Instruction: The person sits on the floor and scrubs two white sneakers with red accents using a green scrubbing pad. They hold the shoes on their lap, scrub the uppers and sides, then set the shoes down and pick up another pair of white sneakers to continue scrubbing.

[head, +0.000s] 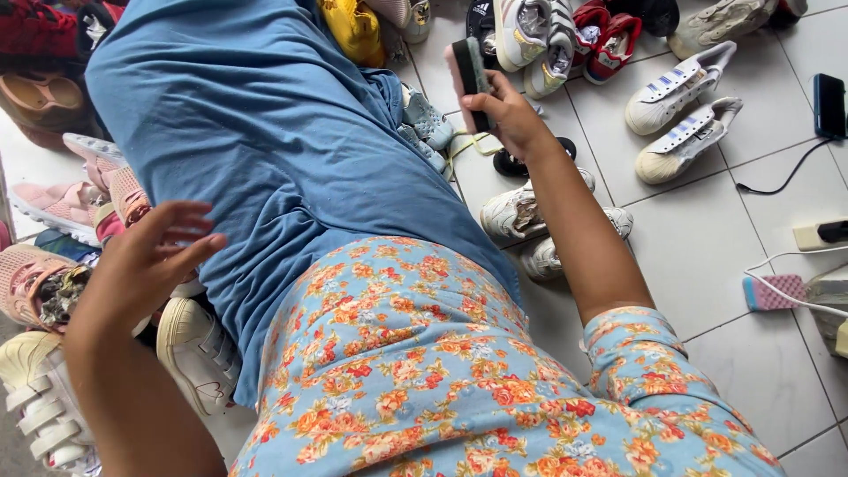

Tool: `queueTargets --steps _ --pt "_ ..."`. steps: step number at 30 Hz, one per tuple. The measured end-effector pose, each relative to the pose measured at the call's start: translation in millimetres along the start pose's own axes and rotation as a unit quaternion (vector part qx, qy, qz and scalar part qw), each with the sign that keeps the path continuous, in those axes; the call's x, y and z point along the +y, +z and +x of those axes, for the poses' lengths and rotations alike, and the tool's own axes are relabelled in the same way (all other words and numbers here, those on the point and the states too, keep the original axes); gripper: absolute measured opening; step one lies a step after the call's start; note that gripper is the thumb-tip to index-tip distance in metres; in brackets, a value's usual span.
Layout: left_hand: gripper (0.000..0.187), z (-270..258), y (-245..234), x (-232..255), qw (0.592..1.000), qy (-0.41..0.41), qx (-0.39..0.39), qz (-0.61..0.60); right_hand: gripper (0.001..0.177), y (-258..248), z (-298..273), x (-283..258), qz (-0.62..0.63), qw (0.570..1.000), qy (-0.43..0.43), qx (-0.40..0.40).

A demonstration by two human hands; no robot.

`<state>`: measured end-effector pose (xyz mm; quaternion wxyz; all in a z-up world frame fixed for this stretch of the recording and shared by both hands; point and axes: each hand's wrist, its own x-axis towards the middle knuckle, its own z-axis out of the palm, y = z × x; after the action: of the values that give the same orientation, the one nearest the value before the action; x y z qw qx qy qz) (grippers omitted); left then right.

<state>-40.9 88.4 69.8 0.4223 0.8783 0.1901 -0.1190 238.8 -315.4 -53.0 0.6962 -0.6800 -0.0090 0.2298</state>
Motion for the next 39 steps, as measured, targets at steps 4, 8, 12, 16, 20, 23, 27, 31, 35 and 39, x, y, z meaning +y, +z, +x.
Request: queueTargets --steps 4,8,12,16,20,23,27,31,35,39 --pt "0.046 50.1 29.8 30.5 0.995 0.093 -0.043 0.019 0.077 -46.1 38.8 23.5 -0.06 0.992 0.005 0.109" --pt "0.038 74.9 55.1 66.5 0.978 0.175 -0.105 0.04 0.084 -87.7 81.5 45.8 -0.23 0.95 0.017 0.212" --pt "0.037 99.1 77.3 87.0 0.96 0.224 -0.149 0.077 0.079 -110.7 110.5 60.1 -0.312 0.923 0.015 0.223" --pt "0.035 123.9 101.4 102.8 0.945 0.264 -0.173 0.09 0.085 -117.3 123.1 65.2 -0.312 0.923 0.02 0.222" --pt "0.037 146.4 129.7 121.3 0.941 0.245 -0.212 0.099 0.088 -108.8 121.7 53.2 -0.327 0.923 0.037 0.202" --pt "0.039 176.4 160.5 133.6 0.928 0.276 -0.228 0.103 0.085 -100.3 116.6 36.2 -0.383 0.905 0.053 0.177" --pt "0.035 202.8 198.6 152.0 0.916 0.308 -0.226 0.126 0.088 -101.1 128.8 44.3 -0.444 0.875 0.058 0.182" --pt "0.033 216.1 216.3 155.0 0.917 0.3 -0.23 0.128 0.086 -107.6 142.3 61.1 -0.444 0.874 0.042 0.191" --pt "0.031 231.1 235.8 137.5 0.926 0.285 -0.222 0.111 0.098 -114.7 150.6 69.0 -0.489 0.847 0.027 0.209" --pt "0.028 238.5 256.0 116.1 0.927 0.287 -0.225 0.088 0.08 -115.8 145.5 59.2 -0.526 0.818 0.056 0.225"
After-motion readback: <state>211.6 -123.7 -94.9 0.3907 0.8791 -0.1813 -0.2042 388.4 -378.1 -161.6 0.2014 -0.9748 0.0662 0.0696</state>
